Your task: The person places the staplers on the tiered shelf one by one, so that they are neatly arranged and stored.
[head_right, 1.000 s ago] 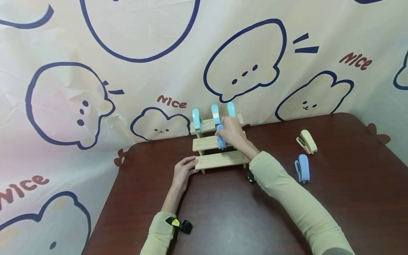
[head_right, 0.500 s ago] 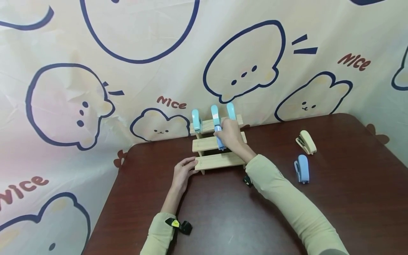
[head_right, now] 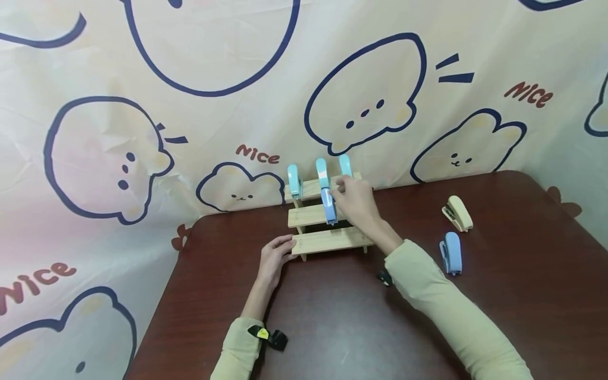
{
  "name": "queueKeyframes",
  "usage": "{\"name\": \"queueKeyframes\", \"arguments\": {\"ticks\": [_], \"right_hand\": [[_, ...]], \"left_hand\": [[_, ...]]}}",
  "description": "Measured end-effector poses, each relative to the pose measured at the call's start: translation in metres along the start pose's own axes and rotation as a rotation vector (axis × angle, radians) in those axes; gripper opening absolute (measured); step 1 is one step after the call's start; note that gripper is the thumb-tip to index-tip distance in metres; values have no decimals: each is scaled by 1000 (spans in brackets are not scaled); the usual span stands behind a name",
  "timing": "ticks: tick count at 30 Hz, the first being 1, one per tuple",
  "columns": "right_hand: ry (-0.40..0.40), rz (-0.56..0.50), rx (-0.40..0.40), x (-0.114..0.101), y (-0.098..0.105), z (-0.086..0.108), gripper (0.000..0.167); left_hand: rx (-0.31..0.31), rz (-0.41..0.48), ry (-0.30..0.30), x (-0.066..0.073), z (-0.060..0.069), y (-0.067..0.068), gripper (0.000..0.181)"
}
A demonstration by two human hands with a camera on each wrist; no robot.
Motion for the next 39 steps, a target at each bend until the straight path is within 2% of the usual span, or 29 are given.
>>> {"name": "queueKeyframes", "arguments": {"ticks": [3,7,15,20,24,30,35,39], "right_hand": [[3,7,33,7,16,9,27],[-51,6,53,21,40,23,30],[-174,-40,116,62,80,63,40],[-222,-73,137,92,100,82,45],[-268,-100,99,113,110,94,49],[-354,-88,-9,140,118,107,60],[-424,-103,-81,157,122,112,71],[-436,-132,-137,164,123,113,69]], "left_hand": [[0,5,-6,0,-1,0,23],[-1,3,-7,1,-3,0,23],[-2,1,0,2,-1,2,22],[-3,-19,1,2,-3,3,25],[-9,-30,6,0,-4,3,26],[-13,-28,16,-3,-3,4,25],[-12,-12,8,-4,-2,3,23],[-10,-6,6,-3,-2,3,21]]}}
Point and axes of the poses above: each hand's wrist, its own z-axis away from the middle knuckle, its own y-axis out of the back of the hand, x = y × z, the point moved 4 cm from there along -z, towards the middle knuckle, and after that the axes turned 10 degrees about -x, right-handed, at the moved point
